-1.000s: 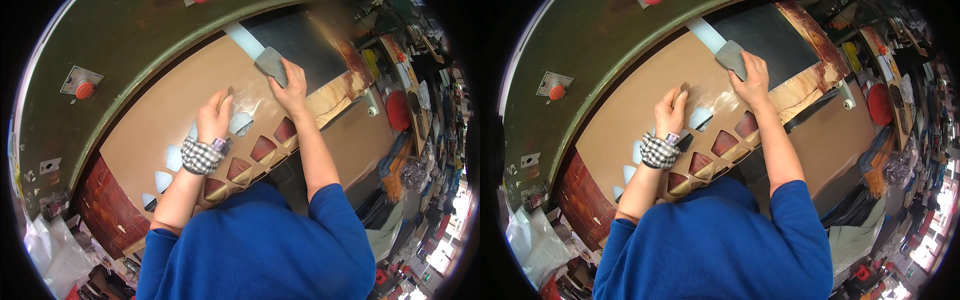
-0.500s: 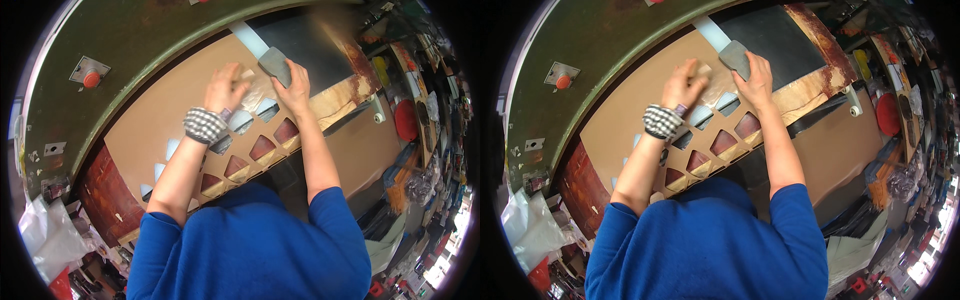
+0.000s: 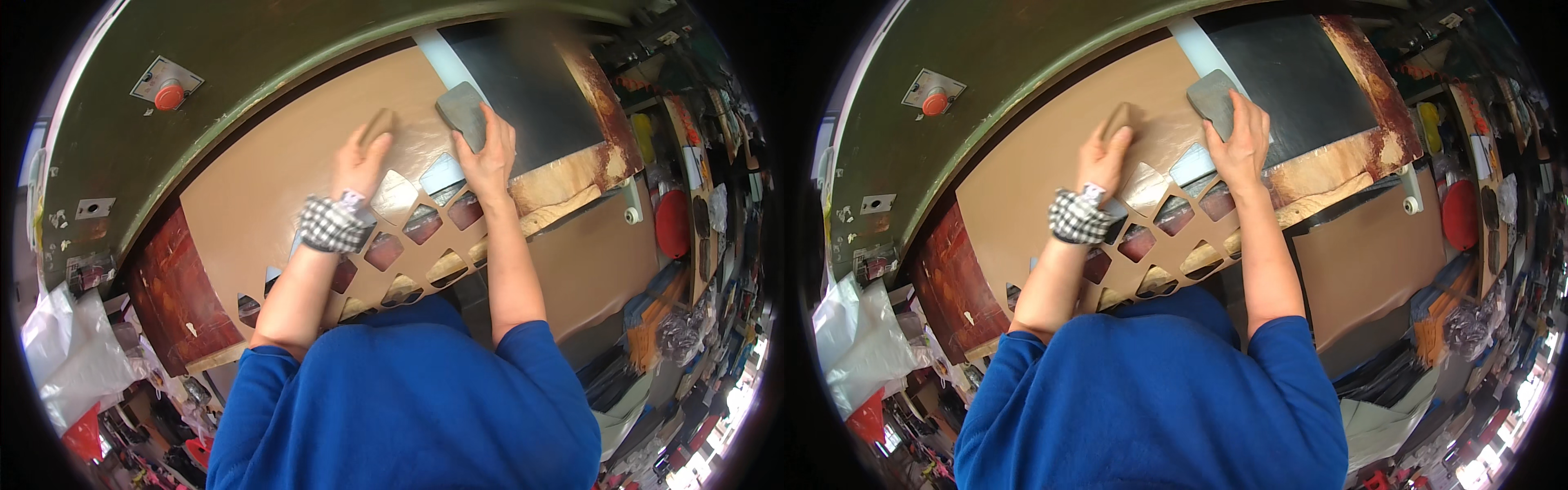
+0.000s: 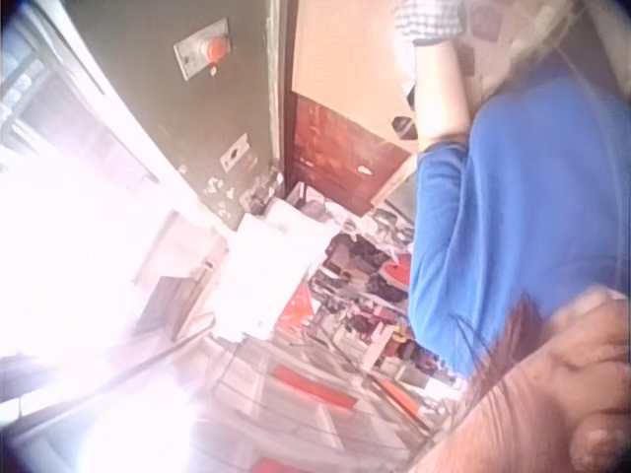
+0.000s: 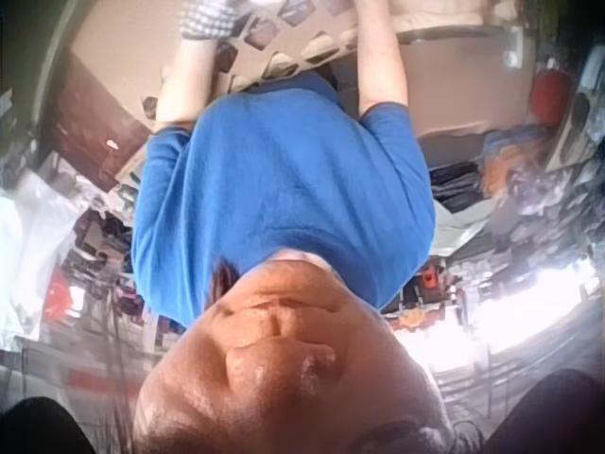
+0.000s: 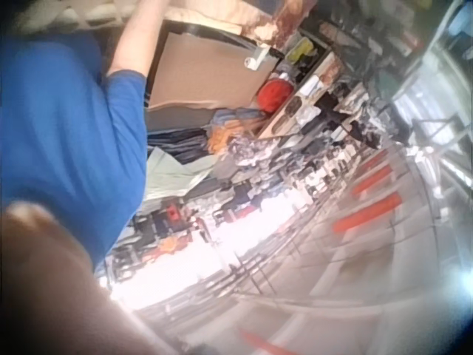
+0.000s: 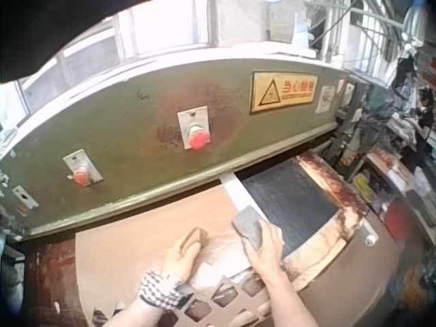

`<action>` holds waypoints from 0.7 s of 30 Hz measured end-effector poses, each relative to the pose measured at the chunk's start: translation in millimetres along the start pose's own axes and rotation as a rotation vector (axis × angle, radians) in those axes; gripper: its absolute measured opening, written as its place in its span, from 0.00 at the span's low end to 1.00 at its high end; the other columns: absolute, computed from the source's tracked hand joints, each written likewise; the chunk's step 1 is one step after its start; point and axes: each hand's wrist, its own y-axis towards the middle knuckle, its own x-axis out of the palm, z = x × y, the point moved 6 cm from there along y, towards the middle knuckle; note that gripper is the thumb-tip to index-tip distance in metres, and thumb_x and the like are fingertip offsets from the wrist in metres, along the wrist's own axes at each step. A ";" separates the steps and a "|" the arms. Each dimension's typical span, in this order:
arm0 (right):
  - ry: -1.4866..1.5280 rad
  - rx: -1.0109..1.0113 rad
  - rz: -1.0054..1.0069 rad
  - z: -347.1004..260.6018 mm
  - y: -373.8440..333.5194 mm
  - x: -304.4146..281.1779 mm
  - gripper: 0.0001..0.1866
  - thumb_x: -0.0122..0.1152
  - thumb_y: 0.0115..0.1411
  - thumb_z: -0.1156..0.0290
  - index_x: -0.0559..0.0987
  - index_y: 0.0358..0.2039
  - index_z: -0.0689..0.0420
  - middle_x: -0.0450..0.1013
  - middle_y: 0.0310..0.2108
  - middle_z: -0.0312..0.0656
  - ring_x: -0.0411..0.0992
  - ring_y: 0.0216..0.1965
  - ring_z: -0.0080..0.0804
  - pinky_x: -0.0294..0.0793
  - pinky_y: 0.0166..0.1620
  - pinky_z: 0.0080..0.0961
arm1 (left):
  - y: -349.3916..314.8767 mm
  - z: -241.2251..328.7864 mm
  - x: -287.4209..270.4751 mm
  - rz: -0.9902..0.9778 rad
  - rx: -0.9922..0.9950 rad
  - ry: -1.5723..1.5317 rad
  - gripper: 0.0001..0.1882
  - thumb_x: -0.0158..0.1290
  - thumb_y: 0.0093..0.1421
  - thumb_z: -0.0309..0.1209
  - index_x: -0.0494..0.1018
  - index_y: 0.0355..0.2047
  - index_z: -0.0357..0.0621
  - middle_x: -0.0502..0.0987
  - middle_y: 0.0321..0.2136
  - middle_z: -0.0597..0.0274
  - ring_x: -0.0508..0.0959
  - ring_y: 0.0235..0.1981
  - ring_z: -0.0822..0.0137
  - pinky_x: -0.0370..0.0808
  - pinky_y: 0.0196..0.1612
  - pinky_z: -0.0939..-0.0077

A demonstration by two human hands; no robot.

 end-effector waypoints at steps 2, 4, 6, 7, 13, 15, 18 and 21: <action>-0.023 -0.017 0.005 0.4 -1.2 1.0 0.32 0.72 0.46 0.71 0.72 0.53 0.59 0.72 0.49 0.49 0.68 0.50 0.48 0.69 0.53 0.39 | -17.2 16.9 -19.6 -0.082 0.265 0.536 0.33 0.56 0.62 0.36 0.59 0.63 0.34 0.73 0.56 0.50 0.73 0.57 0.59 0.69 0.60 0.60; -0.048 -0.027 -0.002 -0.3 -2.2 1.6 0.32 0.72 0.45 0.73 0.72 0.53 0.60 0.72 0.49 0.48 0.67 0.50 0.49 0.69 0.52 0.39 | -51.3 11.1 3.5 -0.233 0.609 1.070 0.38 0.59 0.58 0.38 0.58 0.64 0.38 0.67 0.60 0.48 0.66 0.63 0.55 0.57 0.67 0.49; -0.056 -0.025 -0.006 -1.2 -2.6 1.3 0.31 0.72 0.45 0.72 0.73 0.52 0.60 0.72 0.49 0.48 0.67 0.50 0.49 0.69 0.52 0.39 | -64.2 2.4 11.3 -0.220 0.650 1.087 0.41 0.63 0.53 0.42 0.60 0.64 0.42 0.63 0.63 0.48 0.59 0.67 0.54 0.46 0.70 0.47; -0.058 -0.024 -0.006 -1.4 -2.3 1.1 0.31 0.71 0.46 0.72 0.73 0.52 0.60 0.72 0.48 0.48 0.67 0.50 0.49 0.69 0.52 0.39 | -64.6 1.7 10.8 -0.205 0.667 1.054 0.41 0.63 0.52 0.43 0.61 0.63 0.42 0.64 0.63 0.48 0.58 0.67 0.54 0.45 0.70 0.47; -0.113 -0.043 -0.045 4.6 -3.0 3.2 0.29 0.70 0.49 0.69 0.73 0.52 0.61 0.72 0.48 0.50 0.68 0.49 0.50 0.69 0.53 0.40 | -53.8 -1.0 -100.3 0.271 0.282 0.094 0.18 0.58 0.60 0.25 0.73 0.50 0.33 0.81 0.41 0.56 0.81 0.39 0.71 0.79 0.42 0.74; -0.125 -0.062 -0.047 5.5 -4.6 4.1 0.29 0.71 0.50 0.68 0.73 0.52 0.60 0.73 0.47 0.51 0.69 0.48 0.51 0.68 0.53 0.40 | -91.0 6.7 -172.9 0.587 0.428 0.187 0.18 0.59 0.59 0.23 0.74 0.49 0.33 0.82 0.39 0.56 0.81 0.39 0.70 0.77 0.45 0.76; -0.131 -0.017 -0.072 10.2 -5.2 6.0 0.29 0.71 0.50 0.65 0.74 0.52 0.60 0.73 0.47 0.51 0.69 0.48 0.51 0.69 0.52 0.40 | -173.6 -9.3 -275.0 1.036 0.394 0.419 0.19 0.62 0.58 0.29 0.75 0.48 0.36 0.82 0.38 0.56 0.82 0.38 0.66 0.77 0.44 0.75; -0.144 -0.041 -0.133 14.7 -3.4 4.0 0.29 0.72 0.50 0.65 0.74 0.52 0.60 0.73 0.48 0.51 0.69 0.50 0.50 0.69 0.54 0.39 | -235.6 -46.5 -338.3 1.149 0.021 0.918 0.34 0.65 0.52 0.40 0.68 0.57 0.40 0.74 0.51 0.45 0.74 0.53 0.52 0.72 0.54 0.61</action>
